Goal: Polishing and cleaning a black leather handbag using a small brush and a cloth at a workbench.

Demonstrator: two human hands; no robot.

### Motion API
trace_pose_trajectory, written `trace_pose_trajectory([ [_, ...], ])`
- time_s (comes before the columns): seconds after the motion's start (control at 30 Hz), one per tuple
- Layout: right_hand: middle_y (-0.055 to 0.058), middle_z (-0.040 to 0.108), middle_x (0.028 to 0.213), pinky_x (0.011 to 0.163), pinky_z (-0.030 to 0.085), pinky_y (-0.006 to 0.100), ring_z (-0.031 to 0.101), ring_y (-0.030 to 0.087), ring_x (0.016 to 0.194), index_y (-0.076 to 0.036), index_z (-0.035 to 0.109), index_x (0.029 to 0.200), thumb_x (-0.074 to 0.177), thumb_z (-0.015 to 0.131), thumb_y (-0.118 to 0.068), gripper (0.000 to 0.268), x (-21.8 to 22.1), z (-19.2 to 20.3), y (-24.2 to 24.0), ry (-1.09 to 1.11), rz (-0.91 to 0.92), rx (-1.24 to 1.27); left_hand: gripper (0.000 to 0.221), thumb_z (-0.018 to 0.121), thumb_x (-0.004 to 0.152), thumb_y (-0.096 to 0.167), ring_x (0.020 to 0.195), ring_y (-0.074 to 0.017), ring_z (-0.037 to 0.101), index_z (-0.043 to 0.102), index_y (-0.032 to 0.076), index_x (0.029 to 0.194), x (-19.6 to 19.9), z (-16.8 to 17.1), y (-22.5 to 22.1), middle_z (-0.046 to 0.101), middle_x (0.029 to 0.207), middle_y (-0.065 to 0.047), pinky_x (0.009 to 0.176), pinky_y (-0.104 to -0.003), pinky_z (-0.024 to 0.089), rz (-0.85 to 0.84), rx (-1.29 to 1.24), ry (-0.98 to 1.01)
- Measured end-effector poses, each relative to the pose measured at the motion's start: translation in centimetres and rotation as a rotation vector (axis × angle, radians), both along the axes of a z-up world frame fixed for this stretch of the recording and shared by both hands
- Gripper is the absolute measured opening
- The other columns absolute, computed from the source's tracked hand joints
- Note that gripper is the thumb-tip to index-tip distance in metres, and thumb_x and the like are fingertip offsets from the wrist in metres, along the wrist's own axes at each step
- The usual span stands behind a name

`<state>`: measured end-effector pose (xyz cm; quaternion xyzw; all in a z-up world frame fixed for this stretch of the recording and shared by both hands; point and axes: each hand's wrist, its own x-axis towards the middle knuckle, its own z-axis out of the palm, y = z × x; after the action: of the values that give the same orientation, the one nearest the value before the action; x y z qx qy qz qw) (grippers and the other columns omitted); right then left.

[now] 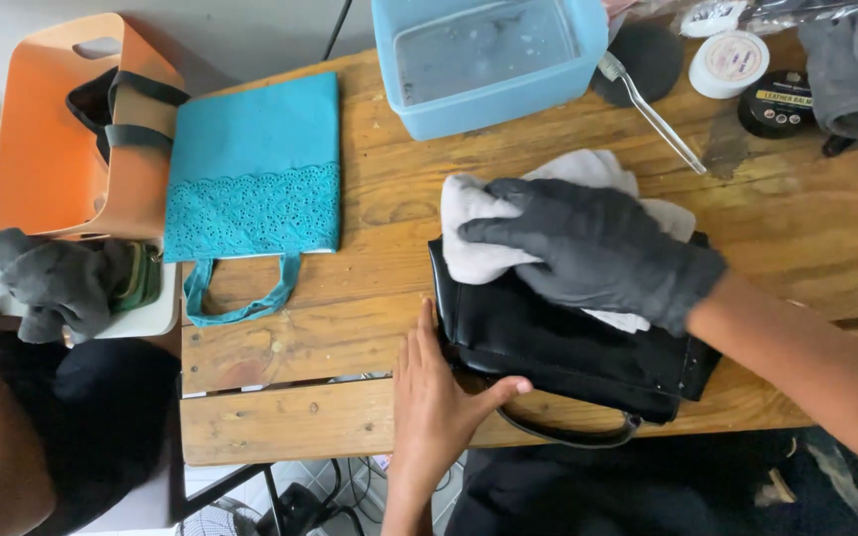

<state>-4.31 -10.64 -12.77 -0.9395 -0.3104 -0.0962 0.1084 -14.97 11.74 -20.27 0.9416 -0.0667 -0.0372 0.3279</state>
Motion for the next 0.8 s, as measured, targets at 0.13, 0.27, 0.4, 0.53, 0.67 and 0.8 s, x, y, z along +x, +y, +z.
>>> trace_pose_trajectory([
  [0.13, 0.005, 0.058, 0.126, 0.07, 0.054, 0.052, 0.066, 0.033, 0.09, -0.04, 0.055, 0.148, 0.081, 0.069, -0.065, 0.072, 1.0, -2.5, 1.3, 0.04, -0.057, -0.032, 0.138, 0.08, 0.059, 0.08, 0.12, -0.041, 0.053, 0.028, -0.003, 0.156, -0.3, 0.1, -1.3, 0.056, 0.134, -0.02, 0.098, -0.052, 0.041, 0.113, 0.174, -0.023],
  [0.27, 0.01, 0.062, 0.103, 0.07, 0.053, 0.054, 0.066, 0.036, 0.082, -0.037, 0.056, 0.151, 0.093, 0.058, -0.062, 0.063, 1.0, -2.5, -1.8, 0.003, -0.058, -0.137, 0.089, 0.079, 0.074, 0.065, 0.113, -0.0379, 0.048, 0.049, 0.0, 0.127, -0.2, 0.7, -1.7, 0.05, 0.116, -0.014, 0.103, -0.056, 0.033, 0.145, 0.079, 0.095],
  [0.4, 0.004, 0.061, 0.113, 0.061, 0.06, 0.043, 0.068, 0.027, 0.085, -0.039, 0.053, 0.151, 0.084, 0.067, -0.064, 0.072, -3.0, -0.1, -7.1, 0.072, -0.093, -0.251, 0.082, 0.076, 0.077, 0.07, 0.113, -0.0357, 0.047, 0.049, 0.004, 0.116, -0.8, -0.1, -1.4, 0.048, 0.113, -0.013, 0.103, -0.055, 0.033, 0.158, 0.099, 0.122],
  [0.53, -0.002, 0.061, 0.122, 0.082, 0.055, 0.043, 0.072, 0.026, 0.092, -0.068, 0.042, 0.147, 0.074, 0.071, -0.05, 0.081, -8.7, -0.8, -14.2, 0.506, -0.307, -0.443, 0.082, 0.075, 0.075, 0.071, 0.111, -0.0344, 0.047, 0.051, 0.005, 0.118, -0.9, -0.3, -1.5, 0.05, 0.113, -0.011, 0.101, -0.054, 0.033, 0.185, 0.077, 0.141],
  [0.67, -0.001, 0.051, 0.146, 0.093, 0.054, 0.036, 0.061, 0.017, 0.123, -0.034, 0.053, 0.153, 0.08, 0.062, -0.001, 0.08, -13.2, -1.9, -14.2, 0.89, -0.435, 0.255, 0.09, 0.071, 0.08, 0.069, 0.121, -0.0321, 0.046, 0.046, 0.003, 0.136, -0.8, 1.1, -0.8, 0.05, 0.124, -0.011, 0.106, -0.055, 0.03, 0.112, 0.0, 0.164],
  [0.8, -0.006, 0.055, 0.128, 0.059, 0.065, 0.047, 0.068, 0.024, 0.089, -0.063, 0.04, 0.147, 0.061, 0.071, -0.064, 0.091, -9.2, 4.3, -4.0, 0.211, -0.128, -0.455, 0.07, 0.077, 0.086, 0.05, 0.092, -0.0221, 0.052, 0.049, 0.01, 0.136, 0.7, 2.5, 1.9, 0.05, 0.1, -0.004, 0.091, -0.037, 0.04, -0.025, -0.14, 0.19],
])
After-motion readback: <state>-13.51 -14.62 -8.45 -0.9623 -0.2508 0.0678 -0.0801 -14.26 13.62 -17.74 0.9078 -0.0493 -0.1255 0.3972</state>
